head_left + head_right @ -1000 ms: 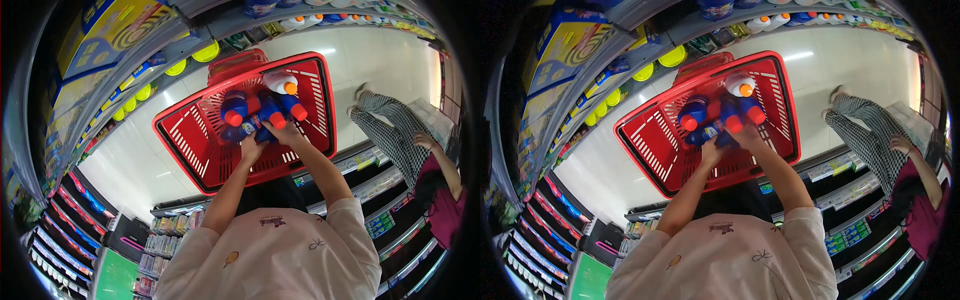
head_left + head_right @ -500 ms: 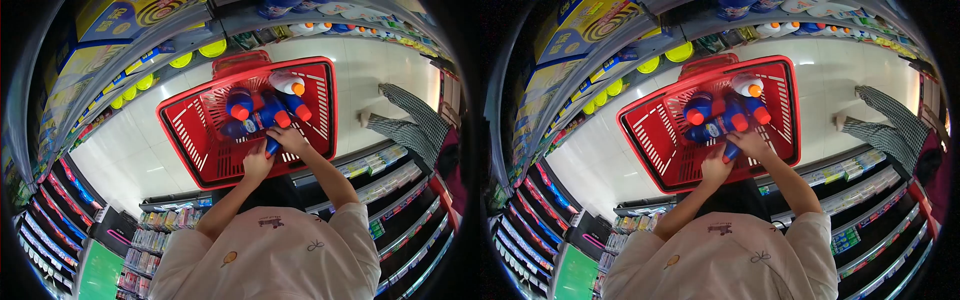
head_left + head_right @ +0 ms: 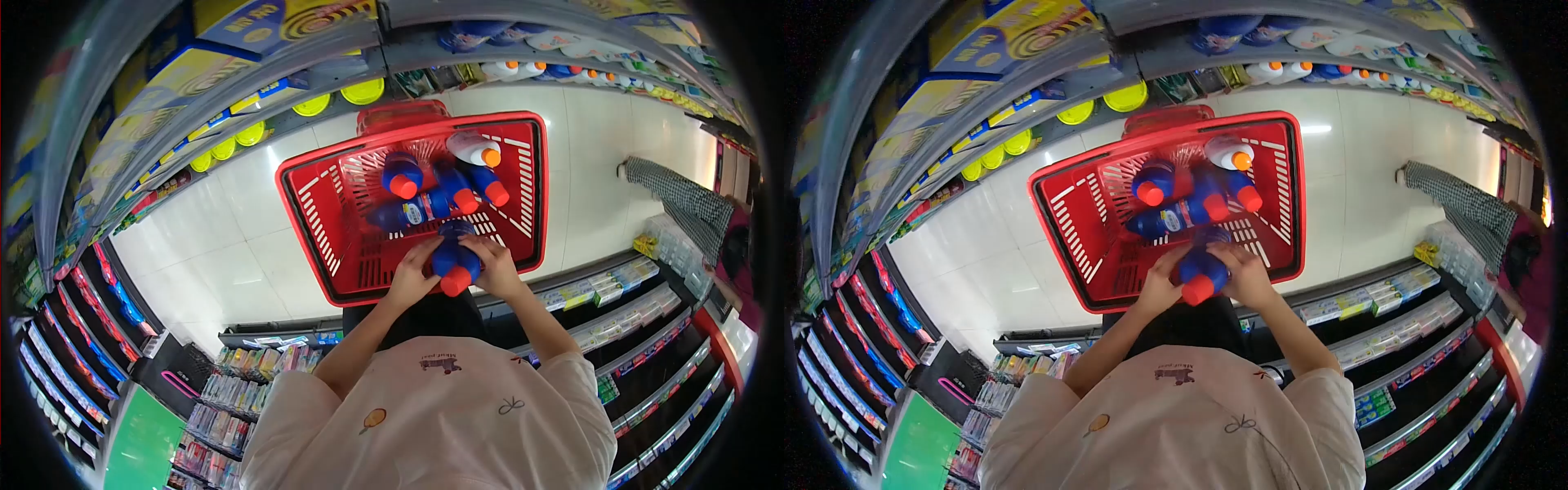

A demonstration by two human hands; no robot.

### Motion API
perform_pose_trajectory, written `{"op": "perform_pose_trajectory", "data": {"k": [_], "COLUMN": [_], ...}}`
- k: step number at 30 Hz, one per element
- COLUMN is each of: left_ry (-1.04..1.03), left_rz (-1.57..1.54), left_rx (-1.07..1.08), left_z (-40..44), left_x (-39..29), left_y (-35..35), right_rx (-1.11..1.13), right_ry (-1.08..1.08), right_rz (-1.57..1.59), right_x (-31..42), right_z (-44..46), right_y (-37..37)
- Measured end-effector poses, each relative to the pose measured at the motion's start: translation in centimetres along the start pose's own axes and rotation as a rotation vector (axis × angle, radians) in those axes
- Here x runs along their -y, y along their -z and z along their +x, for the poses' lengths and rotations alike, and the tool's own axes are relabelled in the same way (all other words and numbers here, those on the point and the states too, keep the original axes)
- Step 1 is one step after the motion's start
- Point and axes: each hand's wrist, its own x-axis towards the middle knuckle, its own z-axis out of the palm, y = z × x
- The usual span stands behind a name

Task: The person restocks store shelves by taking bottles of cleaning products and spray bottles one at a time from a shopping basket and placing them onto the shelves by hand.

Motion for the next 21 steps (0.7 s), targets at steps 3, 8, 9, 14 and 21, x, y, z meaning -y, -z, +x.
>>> {"op": "perform_pose_trajectory", "data": {"k": [3,8,9,14,21], "left_ry": [-0.074,-0.257,-0.282,-0.355,-0.574], "left_rz": [-0.059,-0.070,-0.074,-0.097,-0.195], "left_rx": [-0.048,-0.076,-0.080,-0.198,-0.481], "left_z": [-0.1,-2.4,-3.4,-9.4,-20.9], "left_x": [-1.6,-4.4,-5.0,-7.4,-8.3], "left_y": [0.9,4.6,5.5,12.1,24.9], "right_rx": [-0.073,-0.078,-0.057,0.001,0.078], "right_ry": [0.087,0.191,0.211,0.486,0.833], "right_rz": [0.026,0.033,0.032,0.010,-0.007], "right_x": [3.1,9.9,11.3,20.5,36.7], "right_z": [-0.1,0.4,0.6,2.9,6.7], "right_y": [0.1,0.6,0.7,-0.4,-8.9]}}
